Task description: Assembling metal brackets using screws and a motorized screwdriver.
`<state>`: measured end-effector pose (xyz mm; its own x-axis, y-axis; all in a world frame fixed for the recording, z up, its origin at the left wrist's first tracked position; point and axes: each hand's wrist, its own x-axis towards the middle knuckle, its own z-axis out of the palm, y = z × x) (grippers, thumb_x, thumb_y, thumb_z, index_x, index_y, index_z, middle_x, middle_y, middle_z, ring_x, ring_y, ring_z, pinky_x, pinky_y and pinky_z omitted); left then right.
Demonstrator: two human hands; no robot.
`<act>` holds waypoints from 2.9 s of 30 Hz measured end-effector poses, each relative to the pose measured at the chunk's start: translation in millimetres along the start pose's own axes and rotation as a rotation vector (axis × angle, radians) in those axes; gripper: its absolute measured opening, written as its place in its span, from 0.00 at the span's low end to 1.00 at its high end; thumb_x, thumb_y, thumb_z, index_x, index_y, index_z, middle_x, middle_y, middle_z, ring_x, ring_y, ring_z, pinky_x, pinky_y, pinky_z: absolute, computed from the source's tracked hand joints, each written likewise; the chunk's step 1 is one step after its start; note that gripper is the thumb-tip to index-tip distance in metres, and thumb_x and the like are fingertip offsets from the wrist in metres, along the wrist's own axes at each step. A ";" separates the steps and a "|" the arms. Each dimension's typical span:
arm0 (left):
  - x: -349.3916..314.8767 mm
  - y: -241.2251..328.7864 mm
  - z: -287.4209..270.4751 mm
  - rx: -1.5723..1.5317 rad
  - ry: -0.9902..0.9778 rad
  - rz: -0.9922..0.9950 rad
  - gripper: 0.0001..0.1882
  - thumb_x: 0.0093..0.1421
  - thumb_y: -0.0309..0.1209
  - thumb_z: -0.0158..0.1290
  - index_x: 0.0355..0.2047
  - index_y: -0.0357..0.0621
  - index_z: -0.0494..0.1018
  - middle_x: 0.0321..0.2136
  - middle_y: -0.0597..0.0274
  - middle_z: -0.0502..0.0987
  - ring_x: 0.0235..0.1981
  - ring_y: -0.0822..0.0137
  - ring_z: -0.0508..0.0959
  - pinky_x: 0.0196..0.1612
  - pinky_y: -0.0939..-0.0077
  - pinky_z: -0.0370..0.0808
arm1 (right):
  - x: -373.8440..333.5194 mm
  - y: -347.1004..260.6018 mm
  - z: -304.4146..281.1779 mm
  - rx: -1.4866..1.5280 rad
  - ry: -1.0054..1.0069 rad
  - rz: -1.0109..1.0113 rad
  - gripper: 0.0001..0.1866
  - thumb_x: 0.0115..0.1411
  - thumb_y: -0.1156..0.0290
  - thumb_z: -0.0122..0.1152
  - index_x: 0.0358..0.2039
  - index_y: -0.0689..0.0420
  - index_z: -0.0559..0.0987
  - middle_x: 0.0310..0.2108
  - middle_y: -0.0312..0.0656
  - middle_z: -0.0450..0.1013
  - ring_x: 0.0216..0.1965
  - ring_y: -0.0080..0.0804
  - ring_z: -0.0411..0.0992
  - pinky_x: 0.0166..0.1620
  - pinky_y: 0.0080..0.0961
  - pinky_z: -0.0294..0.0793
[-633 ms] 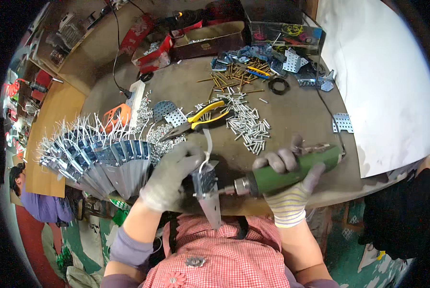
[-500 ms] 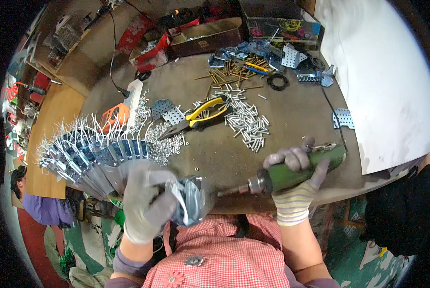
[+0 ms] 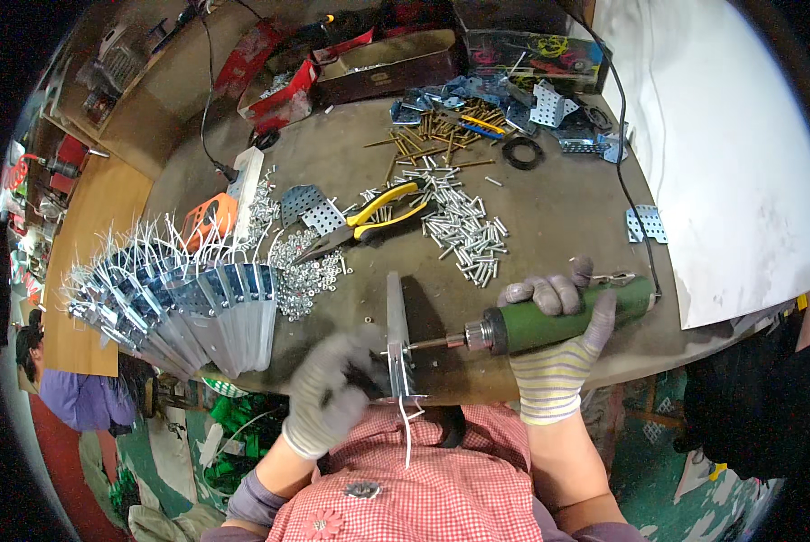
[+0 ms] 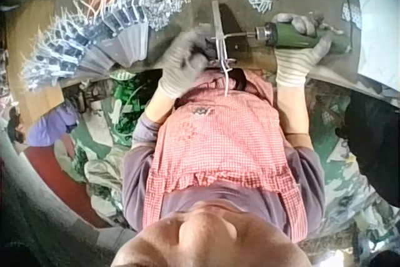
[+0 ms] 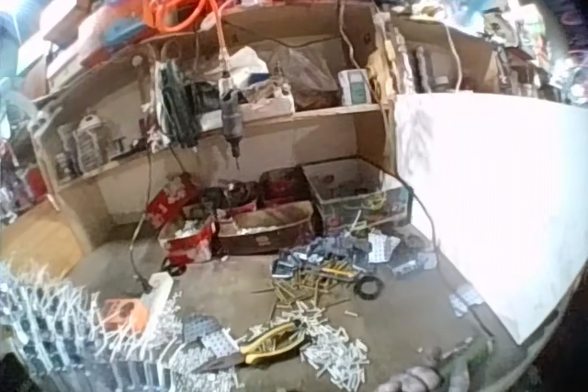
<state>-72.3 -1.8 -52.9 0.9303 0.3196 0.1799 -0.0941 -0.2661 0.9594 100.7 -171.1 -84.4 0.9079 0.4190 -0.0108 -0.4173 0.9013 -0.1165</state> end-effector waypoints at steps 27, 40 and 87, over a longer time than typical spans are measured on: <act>7.6 -1.8 20.4 0.050 0.328 -0.174 0.11 0.55 0.34 0.62 0.31 0.39 0.76 0.28 0.66 0.78 0.30 0.76 0.74 0.37 0.82 0.71 | -2.1 1.0 -1.0 0.054 0.017 0.026 0.22 0.56 0.50 0.62 0.48 0.46 0.75 0.21 0.23 0.55 0.28 0.20 0.59 0.48 0.33 0.65; 5.4 -2.4 25.1 0.170 0.365 -0.057 0.06 0.54 0.24 0.61 0.32 0.40 0.77 0.28 0.66 0.78 0.28 0.79 0.75 0.34 0.84 0.73 | -1.7 0.8 -2.2 0.053 -0.015 0.045 0.21 0.56 0.50 0.63 0.46 0.46 0.75 0.21 0.24 0.56 0.29 0.21 0.60 0.49 0.34 0.65; 9.2 -7.8 5.7 0.521 0.188 0.145 0.10 0.49 0.33 0.64 0.32 0.49 0.77 0.29 0.64 0.81 0.28 0.64 0.80 0.31 0.76 0.75 | -1.5 3.0 -0.7 0.062 -0.010 0.060 0.20 0.57 0.50 0.61 0.45 0.47 0.75 0.22 0.24 0.57 0.28 0.21 0.60 0.48 0.33 0.64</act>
<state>-61.0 -1.9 -59.9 0.8374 0.3897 0.3833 0.0153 -0.7177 0.6962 98.2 -169.1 -85.5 0.8811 0.4730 -0.0061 -0.4726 0.8796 -0.0545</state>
